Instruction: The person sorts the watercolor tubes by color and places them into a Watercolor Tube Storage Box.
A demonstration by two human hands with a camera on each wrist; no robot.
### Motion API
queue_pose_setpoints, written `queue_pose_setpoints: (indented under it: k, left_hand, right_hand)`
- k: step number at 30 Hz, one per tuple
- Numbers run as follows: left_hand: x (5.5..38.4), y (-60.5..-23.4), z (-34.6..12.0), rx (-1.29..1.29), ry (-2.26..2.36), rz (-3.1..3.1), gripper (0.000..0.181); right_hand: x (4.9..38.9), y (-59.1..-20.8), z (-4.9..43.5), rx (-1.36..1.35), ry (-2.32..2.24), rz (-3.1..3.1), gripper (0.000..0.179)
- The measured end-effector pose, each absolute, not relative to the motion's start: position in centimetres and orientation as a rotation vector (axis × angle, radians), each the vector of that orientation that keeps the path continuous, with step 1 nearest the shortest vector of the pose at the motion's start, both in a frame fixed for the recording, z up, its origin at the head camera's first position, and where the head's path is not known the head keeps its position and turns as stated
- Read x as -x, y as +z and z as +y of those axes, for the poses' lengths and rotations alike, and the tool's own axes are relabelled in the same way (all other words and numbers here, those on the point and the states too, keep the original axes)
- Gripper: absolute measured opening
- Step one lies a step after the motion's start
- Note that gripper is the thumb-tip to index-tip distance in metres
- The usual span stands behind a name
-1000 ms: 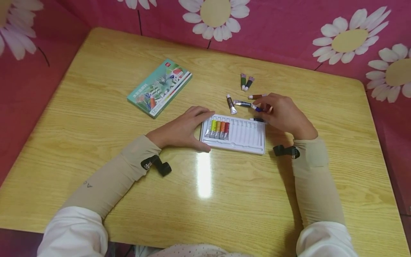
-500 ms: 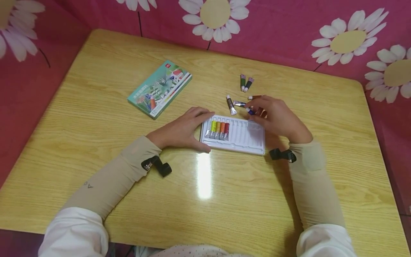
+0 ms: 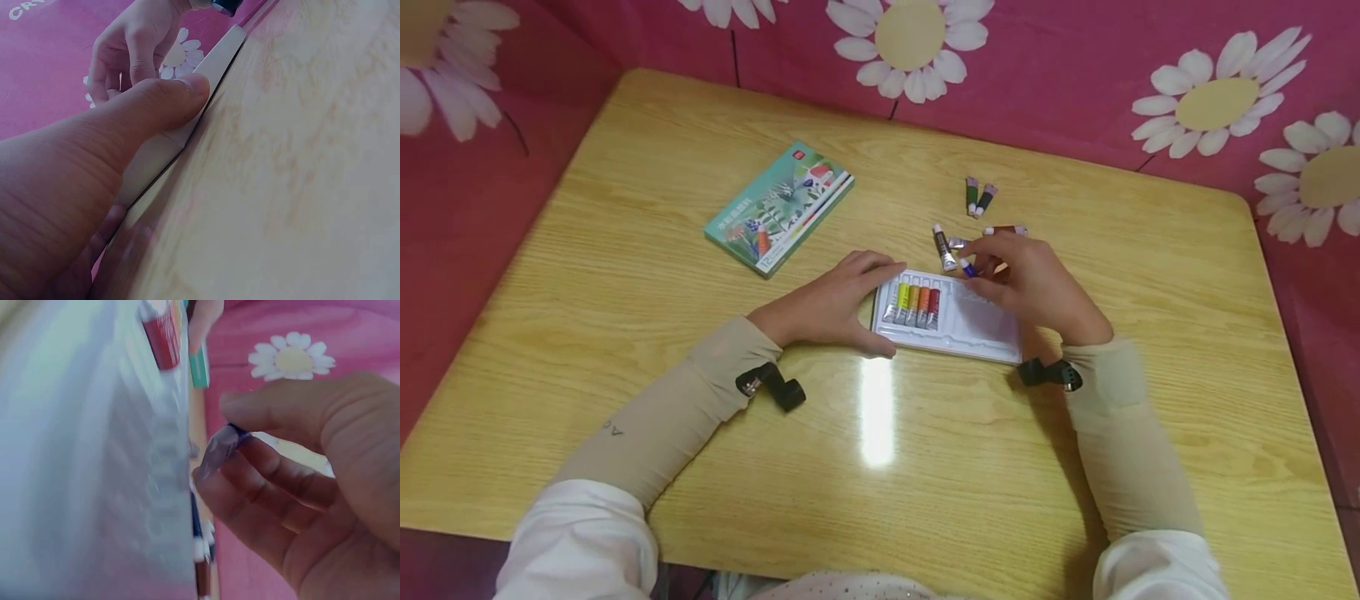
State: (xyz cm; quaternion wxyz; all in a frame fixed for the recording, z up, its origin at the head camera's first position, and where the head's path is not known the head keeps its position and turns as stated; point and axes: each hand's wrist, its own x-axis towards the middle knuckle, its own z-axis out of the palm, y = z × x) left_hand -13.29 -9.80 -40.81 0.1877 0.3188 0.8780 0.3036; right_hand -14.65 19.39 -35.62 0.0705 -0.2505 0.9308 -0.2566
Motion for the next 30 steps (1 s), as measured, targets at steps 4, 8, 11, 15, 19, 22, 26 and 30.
queue_pose_setpoints:
  k: [4,8,11,15,19,22,26,30]
  left_hand:
    - [13.3,-40.9,-9.8,-0.897,0.863,2.472,0.118]
    - [13.2,-40.9,-9.7,-0.893,0.865,2.471,0.118]
    - [13.2,-40.9,-9.7,-0.896,0.863,2.471,0.118]
    - [13.2,-40.8,-9.7,-0.899,0.860,2.475,0.118]
    - [13.2,-40.7,-9.7,-0.900,0.856,2.472,0.118]
    - [13.2,-40.7,-9.8,-0.897,0.849,2.470,0.118]
    - [13.3,-40.6,-9.8,-0.892,0.841,2.469,0.119]
    - [13.3,-40.6,-9.7,-0.892,0.839,2.469,0.118]
  right_hand:
    - [14.2,-35.9,18.5,0.648,-0.898,2.745,0.038]
    - [13.5,-36.4,17.7,0.541,-0.941,2.712,0.037]
    - [13.0,-36.7,17.3,0.435,-0.936,2.714,0.036]
    - [12.5,-36.9,16.8,0.326,-0.943,2.712,0.038]
    - [12.0,-36.8,16.5,0.266,-0.928,2.712,0.039]
    - [11.8,-36.7,16.3,0.231,-0.900,2.717,0.038]
    - [11.5,-36.9,16.0,0.199,-0.870,2.726,0.039]
    - [11.4,-37.2,15.9,0.190,-0.856,2.750,0.042]
